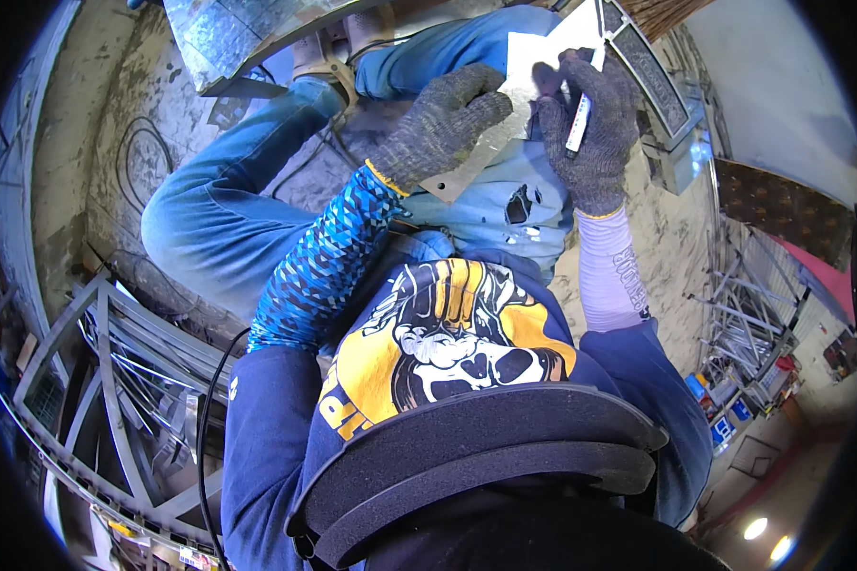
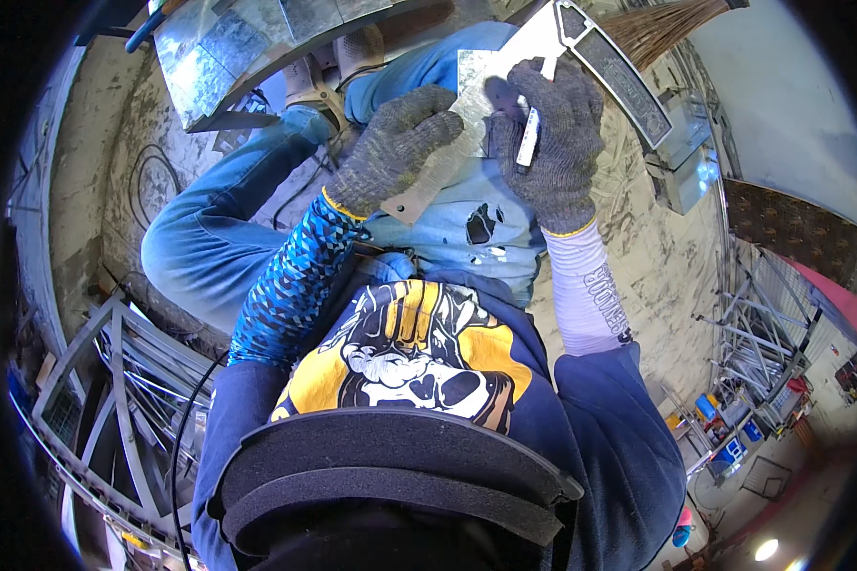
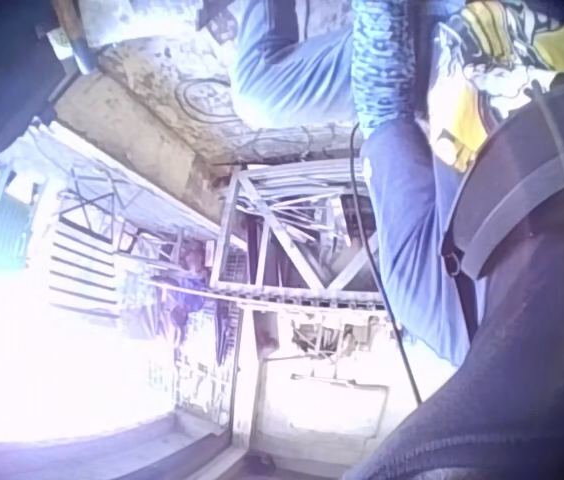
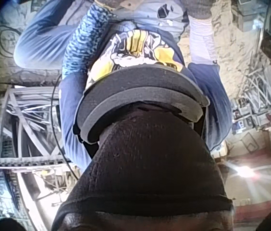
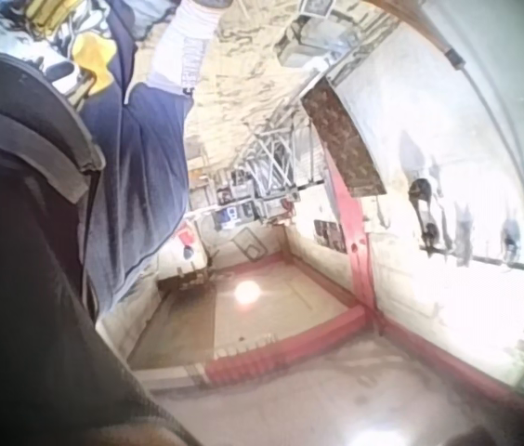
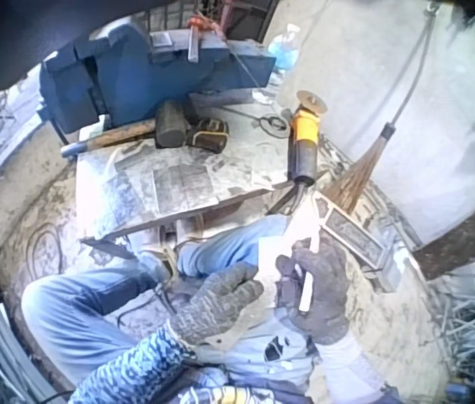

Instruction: Marking a piece of metal sheet using a square and a marker for later fabrication.

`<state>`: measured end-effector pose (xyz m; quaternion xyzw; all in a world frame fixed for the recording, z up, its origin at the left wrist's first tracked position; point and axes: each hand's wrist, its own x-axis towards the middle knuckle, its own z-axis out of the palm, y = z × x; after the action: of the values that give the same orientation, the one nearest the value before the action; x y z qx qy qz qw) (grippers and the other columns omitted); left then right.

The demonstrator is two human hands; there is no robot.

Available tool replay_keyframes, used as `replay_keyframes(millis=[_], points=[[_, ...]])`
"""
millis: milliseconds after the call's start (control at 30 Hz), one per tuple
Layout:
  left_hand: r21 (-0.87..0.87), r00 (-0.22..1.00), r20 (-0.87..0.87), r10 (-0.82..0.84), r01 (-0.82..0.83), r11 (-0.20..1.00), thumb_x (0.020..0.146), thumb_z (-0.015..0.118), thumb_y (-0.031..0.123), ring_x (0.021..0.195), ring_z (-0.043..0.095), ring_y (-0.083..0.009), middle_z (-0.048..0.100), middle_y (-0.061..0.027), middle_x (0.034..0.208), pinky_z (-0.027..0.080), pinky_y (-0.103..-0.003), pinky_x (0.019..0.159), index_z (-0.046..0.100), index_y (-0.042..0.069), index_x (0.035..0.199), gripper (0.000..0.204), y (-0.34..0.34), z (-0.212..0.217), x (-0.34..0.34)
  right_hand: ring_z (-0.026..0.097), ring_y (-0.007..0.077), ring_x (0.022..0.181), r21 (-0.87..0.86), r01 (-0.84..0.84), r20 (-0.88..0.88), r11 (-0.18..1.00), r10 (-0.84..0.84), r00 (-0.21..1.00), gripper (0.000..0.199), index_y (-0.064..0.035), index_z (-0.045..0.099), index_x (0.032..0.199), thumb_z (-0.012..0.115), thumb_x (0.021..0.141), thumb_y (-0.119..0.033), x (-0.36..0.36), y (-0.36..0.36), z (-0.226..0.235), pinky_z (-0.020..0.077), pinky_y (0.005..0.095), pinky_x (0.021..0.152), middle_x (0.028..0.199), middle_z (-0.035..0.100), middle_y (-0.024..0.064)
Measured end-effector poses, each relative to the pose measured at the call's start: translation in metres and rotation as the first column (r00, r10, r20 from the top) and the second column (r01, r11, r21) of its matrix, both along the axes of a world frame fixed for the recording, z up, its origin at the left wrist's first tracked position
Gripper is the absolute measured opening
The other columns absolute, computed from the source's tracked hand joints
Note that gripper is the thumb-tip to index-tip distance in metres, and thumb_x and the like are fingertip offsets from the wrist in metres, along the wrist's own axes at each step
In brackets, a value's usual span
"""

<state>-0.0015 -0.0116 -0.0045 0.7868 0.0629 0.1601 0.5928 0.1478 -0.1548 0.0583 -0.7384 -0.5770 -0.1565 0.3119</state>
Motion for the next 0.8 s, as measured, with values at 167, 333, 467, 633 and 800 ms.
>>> replay_keyframes(millis=[167, 333, 467, 633, 800], points=[[-0.331, 0.998, -0.023, 0.052, -0.057, 0.942, 0.095, 0.062, 0.025, 0.08, 0.061, -0.0277, 0.062, -0.0184, 0.089, 0.048, -0.04, 0.074, 0.062, -0.003, 0.103, 0.029, 0.0, 0.0034, 0.003, 0.058, 0.0359, 0.111, -0.041, 0.012, -0.043, 0.999, -0.013, 0.999, 0.043, -0.0103, 0.06, 0.121, 0.072, 0.081, -0.014, 0.0021, -0.0009, 0.0027, 0.0423, 0.0486, 0.099, 0.114, 0.064, 0.0121], [-0.33, 0.999, -0.033, 0.037, -0.046, 0.943, 0.094, 0.063, 0.025, 0.082, 0.061, -0.0271, 0.062, -0.0177, 0.09, 0.048, -0.039, 0.074, 0.062, -0.003, 0.104, 0.029, 0.0021, 0.001, 0.0022, 0.056, 0.0353, 0.113, -0.091, 0.01, -0.043, 0.996, -0.014, 0.999, 0.045, -0.0109, 0.059, 0.123, 0.072, 0.08, -0.012, 0.0021, -0.0017, 0.0031, 0.0409, 0.0488, 0.1, 0.116, 0.064, 0.0119], [-0.35, 0.998, -0.04, 0.056, -0.066, 0.934, 0.095, 0.063, 0.024, 0.084, 0.062, -0.0264, 0.063, -0.017, 0.093, 0.049, -0.038, 0.076, 0.063, -0.002, 0.106, 0.029, -0.0013, 0.0003, 0.0037, 0.057, 0.035, 0.114, -0.08, 0.007, -0.026, 0.997, -0.009, 1.0, 0.046, -0.0112, 0.058, 0.123, 0.073, 0.08, -0.014, 0.0022, -0.0015, 0.0034, 0.0416, 0.0489, 0.1, 0.116, 0.063, 0.0121], [-0.226, 0.994, 0.04, 0.102, -0.09, 0.97, 0.095, 0.063, 0.023, 0.085, 0.063, -0.0258, 0.064, -0.0163, 0.093, 0.049, -0.038, 0.077, 0.063, -0.002, 0.108, 0.028, -0.0023, 0.0062, -0.0002, 0.058, 0.0348, 0.113, -0.06, 0.001, 0.013, 0.998, 0.0, 1.0, 0.045, -0.011, 0.059, 0.123, 0.073, 0.08, -0.014, 0.0016, 0.0007, 0.0046, 0.0424, 0.0485, 0.1, 0.116, 0.064, 0.0122], [-0.202, 0.992, 0.048, 0.117, -0.105, 0.974, 0.094, 0.064, 0.021, 0.085, 0.063, -0.0256, 0.064, -0.0166, 0.093, 0.049, -0.037, 0.077, 0.063, -0.001, 0.108, 0.026, -0.0064, 0.0085, -0.0002, 0.058, 0.0352, 0.113, -0.065, 0.0, 0.022, 0.998, 0.001, 1.0, 0.044, -0.0107, 0.059, 0.122, 0.073, 0.081, -0.013, 0.0037, 0.0005, 0.0036, 0.043, 0.0478, 0.099, 0.116, 0.064, 0.0124]])
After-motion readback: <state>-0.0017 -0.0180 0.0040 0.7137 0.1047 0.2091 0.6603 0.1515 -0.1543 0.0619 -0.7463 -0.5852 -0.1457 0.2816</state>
